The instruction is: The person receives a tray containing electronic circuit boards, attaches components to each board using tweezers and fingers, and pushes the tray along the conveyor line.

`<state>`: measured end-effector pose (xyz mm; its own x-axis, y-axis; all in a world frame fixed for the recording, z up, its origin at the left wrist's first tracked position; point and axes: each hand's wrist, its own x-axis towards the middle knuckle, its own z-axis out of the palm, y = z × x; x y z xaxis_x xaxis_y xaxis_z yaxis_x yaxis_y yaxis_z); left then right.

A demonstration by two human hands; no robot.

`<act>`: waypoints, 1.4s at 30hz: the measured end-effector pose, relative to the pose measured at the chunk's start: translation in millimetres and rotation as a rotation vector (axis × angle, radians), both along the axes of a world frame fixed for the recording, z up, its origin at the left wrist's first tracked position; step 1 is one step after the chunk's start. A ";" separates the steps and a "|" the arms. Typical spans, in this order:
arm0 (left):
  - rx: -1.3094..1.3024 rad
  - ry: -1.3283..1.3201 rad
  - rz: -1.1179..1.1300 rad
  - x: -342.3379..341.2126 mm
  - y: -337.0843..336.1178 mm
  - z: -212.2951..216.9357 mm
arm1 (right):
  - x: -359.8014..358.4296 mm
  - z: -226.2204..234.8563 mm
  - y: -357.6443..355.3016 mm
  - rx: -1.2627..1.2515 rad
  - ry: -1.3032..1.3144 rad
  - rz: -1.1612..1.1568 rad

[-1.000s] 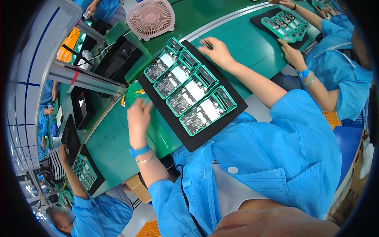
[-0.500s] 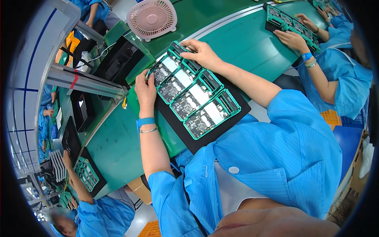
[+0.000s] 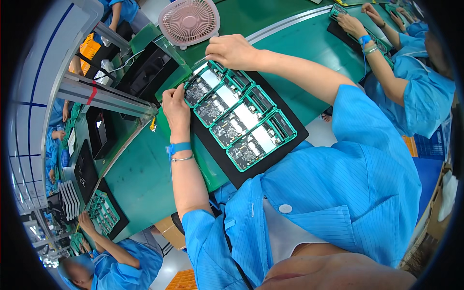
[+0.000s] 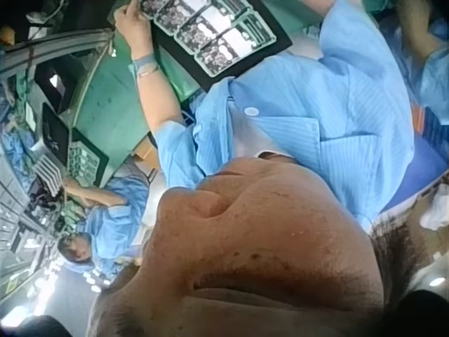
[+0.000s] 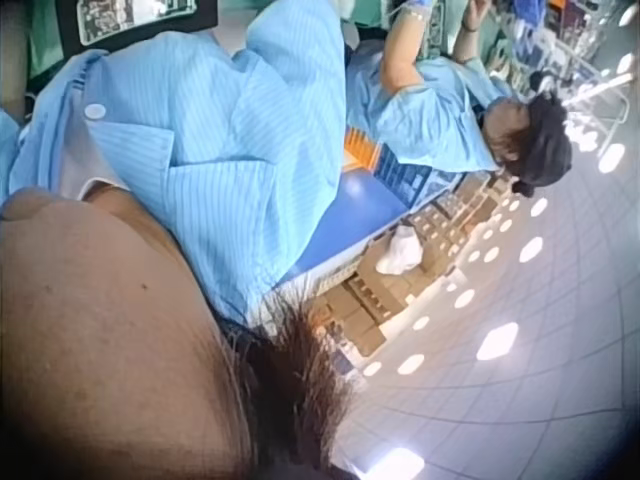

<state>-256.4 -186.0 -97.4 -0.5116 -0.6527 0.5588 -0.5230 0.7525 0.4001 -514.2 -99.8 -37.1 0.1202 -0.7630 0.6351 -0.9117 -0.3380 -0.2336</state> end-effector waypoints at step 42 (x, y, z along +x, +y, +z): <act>-0.044 0.075 -0.066 3.3 0.2 0.3 | 37.1 -2.8 -61.2 0.366 0.429 0.161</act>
<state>-253.0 -185.8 -97.1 -0.5080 -0.5932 0.6245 -0.4416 0.8019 0.4025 -477.0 -161.0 -40.0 0.4411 -0.8743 0.2024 -0.8943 -0.4471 0.0175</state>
